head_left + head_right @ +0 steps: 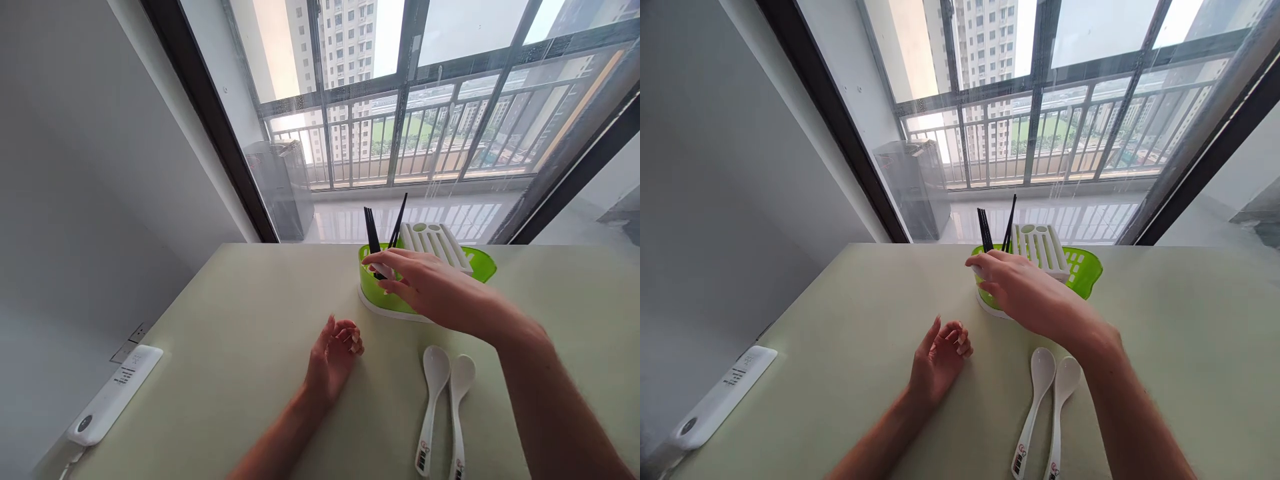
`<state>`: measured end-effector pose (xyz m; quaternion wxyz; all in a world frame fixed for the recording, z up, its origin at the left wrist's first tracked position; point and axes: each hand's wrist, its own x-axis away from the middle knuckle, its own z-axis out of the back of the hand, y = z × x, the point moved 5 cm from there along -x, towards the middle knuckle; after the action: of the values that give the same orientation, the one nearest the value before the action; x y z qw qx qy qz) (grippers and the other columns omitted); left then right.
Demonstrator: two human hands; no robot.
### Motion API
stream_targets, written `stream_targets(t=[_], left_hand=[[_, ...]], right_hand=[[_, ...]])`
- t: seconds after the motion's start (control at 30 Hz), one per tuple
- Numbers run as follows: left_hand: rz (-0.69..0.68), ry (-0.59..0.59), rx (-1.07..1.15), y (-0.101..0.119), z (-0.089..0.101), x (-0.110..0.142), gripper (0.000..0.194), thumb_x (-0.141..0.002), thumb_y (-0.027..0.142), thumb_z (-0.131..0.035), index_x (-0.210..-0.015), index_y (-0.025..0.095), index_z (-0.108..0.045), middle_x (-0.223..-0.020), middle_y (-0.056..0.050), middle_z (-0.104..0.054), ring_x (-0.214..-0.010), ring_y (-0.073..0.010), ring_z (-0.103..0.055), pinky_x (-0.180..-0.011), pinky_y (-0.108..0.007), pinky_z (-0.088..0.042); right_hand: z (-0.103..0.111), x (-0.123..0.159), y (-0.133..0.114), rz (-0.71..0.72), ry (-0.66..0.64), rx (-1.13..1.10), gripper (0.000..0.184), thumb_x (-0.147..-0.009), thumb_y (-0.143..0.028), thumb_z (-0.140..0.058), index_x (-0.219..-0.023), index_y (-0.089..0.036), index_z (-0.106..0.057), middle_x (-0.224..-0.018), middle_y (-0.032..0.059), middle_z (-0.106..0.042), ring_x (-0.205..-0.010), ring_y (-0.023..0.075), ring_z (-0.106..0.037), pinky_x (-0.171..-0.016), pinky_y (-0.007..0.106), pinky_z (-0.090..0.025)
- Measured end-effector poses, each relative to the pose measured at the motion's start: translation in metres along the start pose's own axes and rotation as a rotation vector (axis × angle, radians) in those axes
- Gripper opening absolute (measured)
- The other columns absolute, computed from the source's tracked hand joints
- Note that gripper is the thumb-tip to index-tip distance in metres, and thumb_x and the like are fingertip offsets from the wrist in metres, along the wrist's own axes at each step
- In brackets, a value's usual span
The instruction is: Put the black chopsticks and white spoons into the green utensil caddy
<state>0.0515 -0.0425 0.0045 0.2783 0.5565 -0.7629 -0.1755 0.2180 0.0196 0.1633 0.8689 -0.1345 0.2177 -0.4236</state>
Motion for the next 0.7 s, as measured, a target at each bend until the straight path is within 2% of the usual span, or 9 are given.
stream_targets(t=[0.17, 0.37, 0.53, 0.7], left_hand=[[0.003, -0.005, 0.005, 0.000, 0.001, -0.001, 0.038, -0.089, 0.050, -0.075, -0.089, 0.012, -0.075, -0.076, -0.003, -0.058, -0.064, -0.0119, -0.045, -0.067, -0.027, -0.038], [-0.003, 0.013, -0.008, 0.001, 0.000, -0.001, 0.035, -0.086, 0.047, -0.077, -0.087, 0.012, -0.074, -0.075, -0.003, -0.058, -0.063, -0.0114, -0.044, -0.067, -0.027, -0.038], [-0.007, 0.013, -0.017, 0.001, -0.001, 0.000, 0.033, -0.087, 0.045, -0.076, -0.087, 0.012, -0.074, -0.074, -0.002, -0.057, -0.063, -0.0113, -0.043, -0.067, -0.028, -0.037], [-0.023, 0.009, -0.055, 0.002, -0.001, -0.001, 0.029, -0.085, 0.042, -0.076, -0.087, 0.013, -0.074, -0.075, -0.002, -0.056, -0.063, -0.0112, -0.041, -0.068, -0.028, -0.037]], right_hand=[[-0.009, -0.003, 0.007, -0.017, -0.033, 0.039, 0.038, -0.099, -0.018, -0.049, -0.132, -0.023, -0.066, -0.136, 0.0109, -0.070, -0.121, 0.0299, -0.068, -0.093, 0.038, -0.057], [-0.014, -0.001, 0.011, -0.020, -0.088, 0.052, 0.035, -0.099, -0.018, -0.049, -0.127, -0.022, -0.070, -0.135, 0.0109, -0.070, -0.123, 0.0292, -0.068, -0.097, 0.036, -0.055], [-0.007, 0.001, 0.004, -0.026, -0.048, 0.040, 0.035, -0.098, -0.022, -0.054, -0.130, -0.023, -0.070, -0.136, 0.0097, -0.070, -0.123, 0.0273, -0.068, -0.098, 0.035, -0.056], [0.004, 0.003, -0.010, -0.030, -0.008, 0.072, 0.033, -0.101, -0.027, -0.057, -0.131, -0.022, -0.069, -0.135, 0.0101, -0.071, -0.119, 0.0287, -0.070, -0.097, 0.039, -0.056]])
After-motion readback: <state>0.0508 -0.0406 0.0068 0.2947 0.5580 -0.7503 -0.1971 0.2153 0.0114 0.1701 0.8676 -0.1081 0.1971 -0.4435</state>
